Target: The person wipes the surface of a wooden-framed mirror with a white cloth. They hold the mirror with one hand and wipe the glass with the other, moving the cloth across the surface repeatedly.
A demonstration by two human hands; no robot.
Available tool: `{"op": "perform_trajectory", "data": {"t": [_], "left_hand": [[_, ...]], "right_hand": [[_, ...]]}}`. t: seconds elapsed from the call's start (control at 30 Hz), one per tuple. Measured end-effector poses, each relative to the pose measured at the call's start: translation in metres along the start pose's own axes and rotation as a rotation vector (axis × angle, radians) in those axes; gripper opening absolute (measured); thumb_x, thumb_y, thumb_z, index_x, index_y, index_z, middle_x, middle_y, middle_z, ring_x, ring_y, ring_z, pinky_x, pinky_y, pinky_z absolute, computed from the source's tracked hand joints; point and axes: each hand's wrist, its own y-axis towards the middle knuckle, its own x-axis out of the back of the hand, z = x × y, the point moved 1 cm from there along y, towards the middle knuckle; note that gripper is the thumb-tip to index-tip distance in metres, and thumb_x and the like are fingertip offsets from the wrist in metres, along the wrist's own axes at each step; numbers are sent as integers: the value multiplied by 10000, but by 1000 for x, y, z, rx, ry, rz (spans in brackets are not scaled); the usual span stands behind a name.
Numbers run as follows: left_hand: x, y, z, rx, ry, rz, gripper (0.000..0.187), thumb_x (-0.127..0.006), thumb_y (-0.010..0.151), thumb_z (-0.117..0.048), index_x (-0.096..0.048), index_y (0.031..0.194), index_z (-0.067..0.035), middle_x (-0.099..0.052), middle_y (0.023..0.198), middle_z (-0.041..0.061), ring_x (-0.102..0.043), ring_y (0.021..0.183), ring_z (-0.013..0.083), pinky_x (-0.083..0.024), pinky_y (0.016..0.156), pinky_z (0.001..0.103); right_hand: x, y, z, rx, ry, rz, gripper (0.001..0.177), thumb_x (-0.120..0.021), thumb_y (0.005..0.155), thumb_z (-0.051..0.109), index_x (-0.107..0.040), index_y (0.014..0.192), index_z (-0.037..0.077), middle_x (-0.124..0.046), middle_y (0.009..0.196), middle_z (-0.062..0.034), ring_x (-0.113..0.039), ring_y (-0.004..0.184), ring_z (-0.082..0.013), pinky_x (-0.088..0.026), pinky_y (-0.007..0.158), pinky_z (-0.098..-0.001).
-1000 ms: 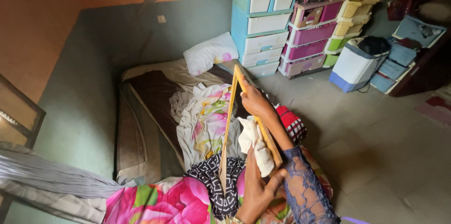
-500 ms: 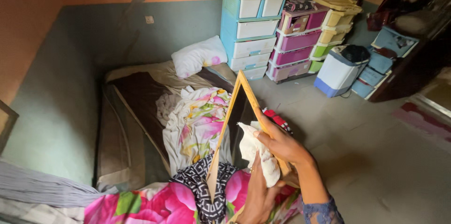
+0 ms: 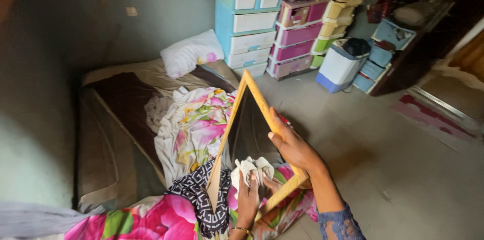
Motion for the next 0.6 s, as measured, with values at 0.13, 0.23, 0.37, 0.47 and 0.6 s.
{"op": "perform_trajectory", "data": {"t": [0.13,0.23,0.37,0.47,0.6], "left_hand": [[-18,-7,-66,-74,-126,62,735,-526,976,-320,-230,1603,-76,-554,1477,179,-575,1347,277,-423,1103,334],[-28,-6,-120,-261,-129,121,703,-538,977,-237,-256,1591,-42,-415,1611,175,-432,1462,294,-357,1157,355],[-28,13,-137,-484,28,118,676,-554,976,-147,-319,1594,-8,-288,1702,180,-242,1586,304,-220,1252,384],[-30,37,-109,-383,-36,128,667,-565,970,-164,-332,1580,-27,-291,1693,164,-254,1575,279,-246,1238,365],[-34,64,-49,-288,-26,90,677,-600,991,-211,-305,1574,-34,-391,1628,183,-384,1502,284,-315,1191,353]], "right_hand": [[0,-11,8,78,68,-3,708,-530,981,117,-198,1606,74,-287,1677,-149,-256,1553,-258,-222,1208,-341],[6,-17,13,64,88,6,688,-521,992,100,-216,1608,64,-331,1664,-148,-306,1544,-244,-244,1202,-329],[12,-24,11,66,98,22,688,-502,986,90,-219,1613,56,-337,1666,-135,-323,1531,-227,-256,1192,-320],[22,-24,5,4,90,8,688,-540,980,114,-247,1601,60,-357,1655,-111,-332,1519,-204,-259,1185,-313],[37,-32,-3,-93,124,-31,693,-569,969,143,-277,1593,68,-373,1651,-93,-329,1503,-188,-256,1171,-305]]}}
